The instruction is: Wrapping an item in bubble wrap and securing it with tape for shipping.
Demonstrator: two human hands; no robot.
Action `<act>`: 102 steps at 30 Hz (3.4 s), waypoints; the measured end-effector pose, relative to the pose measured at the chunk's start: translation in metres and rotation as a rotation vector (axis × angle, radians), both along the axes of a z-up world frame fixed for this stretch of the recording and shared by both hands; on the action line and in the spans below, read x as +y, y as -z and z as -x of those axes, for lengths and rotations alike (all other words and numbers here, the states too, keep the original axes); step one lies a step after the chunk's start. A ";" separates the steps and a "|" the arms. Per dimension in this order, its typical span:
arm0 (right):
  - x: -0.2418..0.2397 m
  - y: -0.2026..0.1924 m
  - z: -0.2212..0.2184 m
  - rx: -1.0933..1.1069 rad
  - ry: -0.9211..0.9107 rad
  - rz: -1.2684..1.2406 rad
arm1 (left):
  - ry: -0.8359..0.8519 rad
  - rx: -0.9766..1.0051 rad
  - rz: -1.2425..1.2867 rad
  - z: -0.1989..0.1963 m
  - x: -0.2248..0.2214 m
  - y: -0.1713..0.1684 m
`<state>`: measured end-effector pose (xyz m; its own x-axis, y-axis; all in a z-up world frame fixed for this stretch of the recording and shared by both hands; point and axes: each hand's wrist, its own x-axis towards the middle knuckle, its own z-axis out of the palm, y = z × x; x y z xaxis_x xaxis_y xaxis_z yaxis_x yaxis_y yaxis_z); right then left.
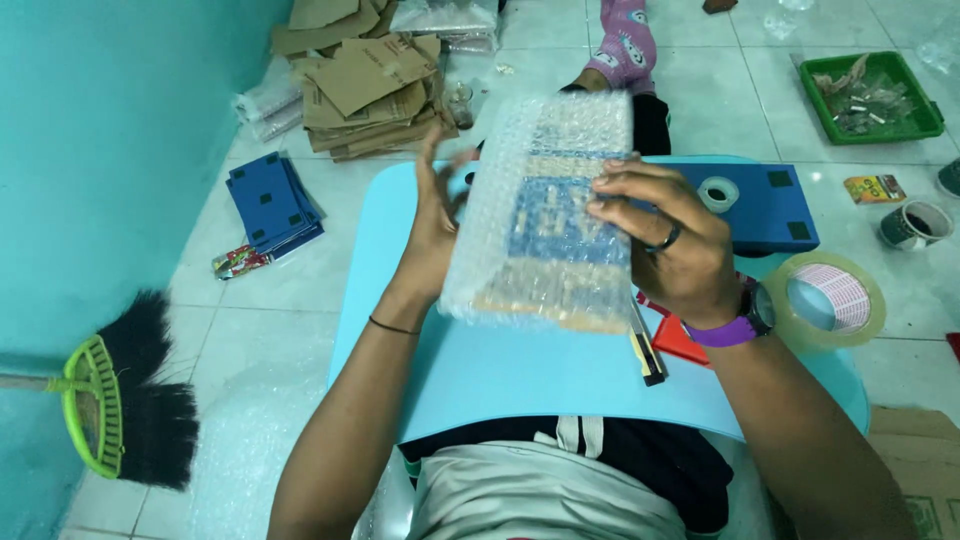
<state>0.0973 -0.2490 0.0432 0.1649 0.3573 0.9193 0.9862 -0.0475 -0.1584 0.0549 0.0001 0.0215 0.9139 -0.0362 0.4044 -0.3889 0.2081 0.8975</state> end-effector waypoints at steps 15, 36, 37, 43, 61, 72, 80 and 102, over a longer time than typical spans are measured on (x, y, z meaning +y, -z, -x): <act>-0.003 0.002 0.011 0.723 -0.077 -0.029 | 0.118 0.290 0.460 -0.032 -0.020 0.051; -0.013 0.046 -0.009 1.098 0.013 0.110 | -0.047 0.004 0.163 -0.022 -0.018 0.018; -0.010 0.041 -0.005 1.099 0.009 0.114 | -0.052 0.005 0.163 -0.021 -0.018 0.018; -0.021 0.053 -0.004 1.073 -0.189 0.110 | -0.149 -0.147 0.121 -0.003 -0.014 0.005; -0.029 0.044 0.010 0.486 -0.190 -0.187 | -0.232 -0.709 -0.218 0.000 -0.031 0.026; -0.005 0.010 0.026 0.334 -0.266 -0.106 | -0.162 -0.830 -0.103 0.021 -0.040 -0.005; -0.026 0.010 0.021 0.201 -0.231 -0.067 | -0.161 -0.858 -0.058 0.022 -0.042 -0.002; -0.046 -0.026 0.037 0.239 -0.060 0.248 | -0.173 -0.777 -0.327 0.033 -0.023 -0.007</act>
